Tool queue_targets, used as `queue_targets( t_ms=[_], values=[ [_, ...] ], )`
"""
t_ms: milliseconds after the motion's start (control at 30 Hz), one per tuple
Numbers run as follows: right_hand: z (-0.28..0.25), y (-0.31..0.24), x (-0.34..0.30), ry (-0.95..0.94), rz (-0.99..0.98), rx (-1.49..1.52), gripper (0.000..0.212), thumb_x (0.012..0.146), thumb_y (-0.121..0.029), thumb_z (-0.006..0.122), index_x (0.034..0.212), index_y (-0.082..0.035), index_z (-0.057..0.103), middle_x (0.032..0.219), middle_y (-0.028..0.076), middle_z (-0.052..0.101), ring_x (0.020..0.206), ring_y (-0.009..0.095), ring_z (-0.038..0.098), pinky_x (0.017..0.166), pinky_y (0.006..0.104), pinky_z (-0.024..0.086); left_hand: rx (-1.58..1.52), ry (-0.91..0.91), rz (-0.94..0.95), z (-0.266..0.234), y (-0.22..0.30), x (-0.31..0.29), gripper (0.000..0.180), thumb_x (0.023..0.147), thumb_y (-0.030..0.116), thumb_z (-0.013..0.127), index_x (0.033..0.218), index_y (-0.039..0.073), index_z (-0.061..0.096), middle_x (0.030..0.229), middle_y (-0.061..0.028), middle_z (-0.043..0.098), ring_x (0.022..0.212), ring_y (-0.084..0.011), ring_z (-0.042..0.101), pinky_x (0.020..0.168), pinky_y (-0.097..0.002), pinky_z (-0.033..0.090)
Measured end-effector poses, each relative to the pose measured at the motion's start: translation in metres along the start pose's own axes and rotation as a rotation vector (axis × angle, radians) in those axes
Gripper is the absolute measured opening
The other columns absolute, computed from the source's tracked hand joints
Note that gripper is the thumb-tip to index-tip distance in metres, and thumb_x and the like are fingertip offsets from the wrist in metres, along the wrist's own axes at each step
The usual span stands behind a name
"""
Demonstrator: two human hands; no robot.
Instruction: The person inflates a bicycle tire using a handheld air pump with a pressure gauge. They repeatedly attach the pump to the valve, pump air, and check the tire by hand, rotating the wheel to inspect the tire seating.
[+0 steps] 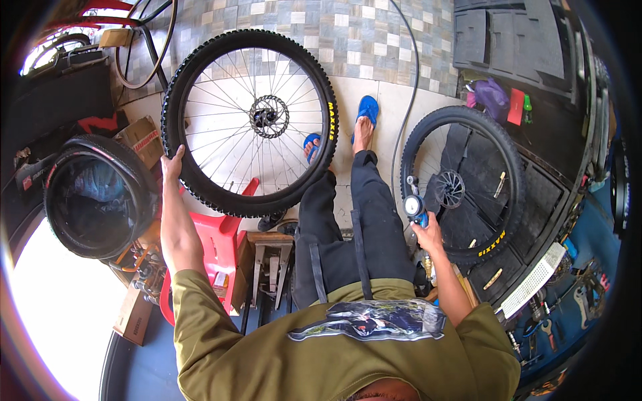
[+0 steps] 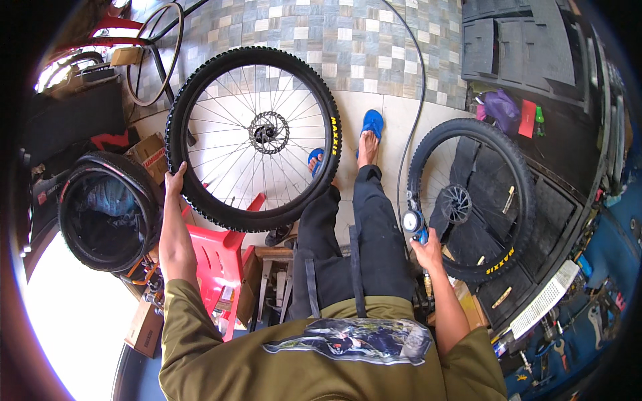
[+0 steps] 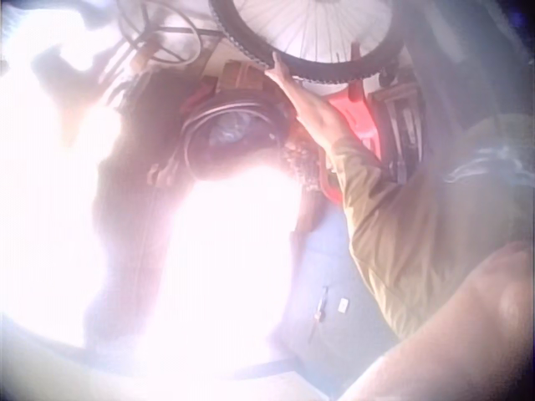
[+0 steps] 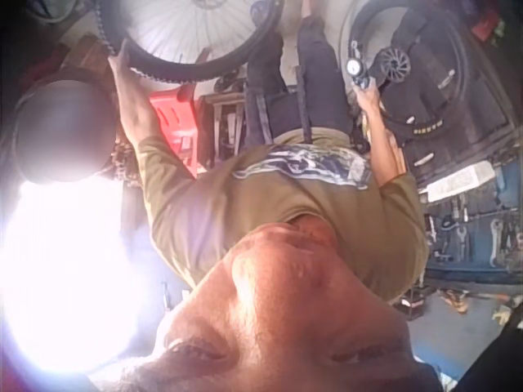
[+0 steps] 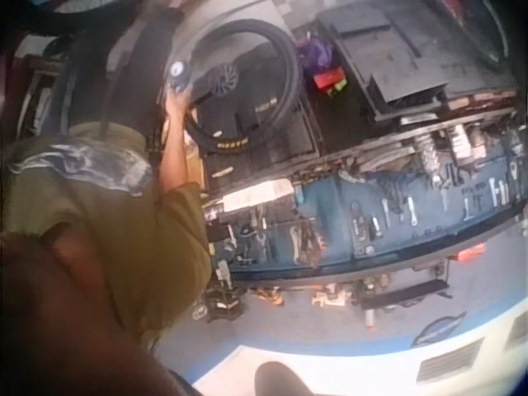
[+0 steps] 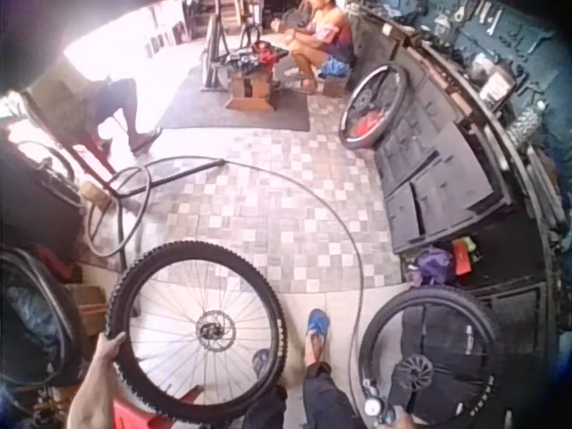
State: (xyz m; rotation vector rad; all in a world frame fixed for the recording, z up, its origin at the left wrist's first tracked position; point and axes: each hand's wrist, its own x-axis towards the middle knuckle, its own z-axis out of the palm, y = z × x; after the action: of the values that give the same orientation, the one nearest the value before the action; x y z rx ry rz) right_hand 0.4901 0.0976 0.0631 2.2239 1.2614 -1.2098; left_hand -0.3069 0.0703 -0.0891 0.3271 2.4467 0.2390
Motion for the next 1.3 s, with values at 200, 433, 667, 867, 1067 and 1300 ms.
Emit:
queue_targets(
  t_ms=[200,433,667,867,1067,1300],
  values=[
    [0.001,-0.018,0.001,-0.004,-0.080,-0.061,0.056,0.081,-0.027,0.079,0.123,0.003,0.056,0.113,0.025,0.068,0.108,0.041,0.067,0.094,0.0460,0.051,-0.035,0.010,-0.004,0.002,-0.012,0.008,0.113,0.080,0.064,0.081,0.149,-0.013,0.035,0.141,-0.0303,0.056,0.128,-0.0380,0.059,0.106,-0.0425,0.049],
    [0.003,-0.032,0.007,-0.010,-0.169,-0.056,0.056,0.081,-0.030,0.080,0.120,0.002,0.055,0.113,0.027,0.067,0.111,0.044,0.064,0.095,0.0476,0.049,-0.026,0.043,0.022,-0.010,0.004,-0.001,0.117,0.073,0.061,0.087,0.152,-0.008,0.035,0.142,-0.0280,0.056,0.128,-0.0356,0.060,0.106,-0.0419,0.049],
    [-0.013,-0.042,-0.009,0.000,-0.127,-0.070,0.063,0.081,-0.032,0.079,0.126,0.003,0.054,0.119,0.029,0.066,0.115,0.044,0.063,0.098,0.0475,0.049,0.022,-0.001,0.253,-0.033,0.081,-0.034,0.101,0.065,0.044,0.091,0.147,0.001,0.049,0.127,-0.0242,0.069,0.117,-0.0342,0.068,0.101,-0.0411,0.053],
    [-0.022,-0.026,-0.028,0.044,-0.053,-0.018,0.069,0.080,-0.034,0.080,0.131,0.003,0.053,0.124,0.030,0.065,0.118,0.044,0.062,0.101,0.0477,0.048,0.039,-0.052,0.364,-0.040,0.135,-0.084,0.099,0.069,0.042,0.089,0.151,0.012,0.043,0.127,-0.0305,0.065,0.117,-0.0416,0.066,0.103,-0.0466,0.052],
    [-0.025,-0.030,-0.039,0.055,-0.062,-0.028,0.060,0.080,-0.033,0.080,0.123,0.002,0.056,0.116,0.030,0.068,0.113,0.047,0.064,0.097,0.0500,0.050,0.111,0.019,0.331,-0.035,0.133,-0.111,0.103,0.072,0.042,0.089,0.155,0.019,0.032,0.129,-0.0366,0.055,0.116,-0.0499,0.061,0.104,-0.0532,0.050],
    [-0.027,-0.046,-0.035,0.053,-0.134,-0.203,0.054,0.083,-0.024,0.080,0.125,0.000,0.057,0.114,0.028,0.068,0.112,0.047,0.064,0.094,0.0507,0.050,0.086,0.001,0.149,-0.029,0.127,-0.090,0.107,0.072,0.041,0.088,0.159,0.023,0.028,0.141,-0.0334,0.048,0.126,-0.0474,0.057,0.109,-0.0536,0.049]
  ],
)
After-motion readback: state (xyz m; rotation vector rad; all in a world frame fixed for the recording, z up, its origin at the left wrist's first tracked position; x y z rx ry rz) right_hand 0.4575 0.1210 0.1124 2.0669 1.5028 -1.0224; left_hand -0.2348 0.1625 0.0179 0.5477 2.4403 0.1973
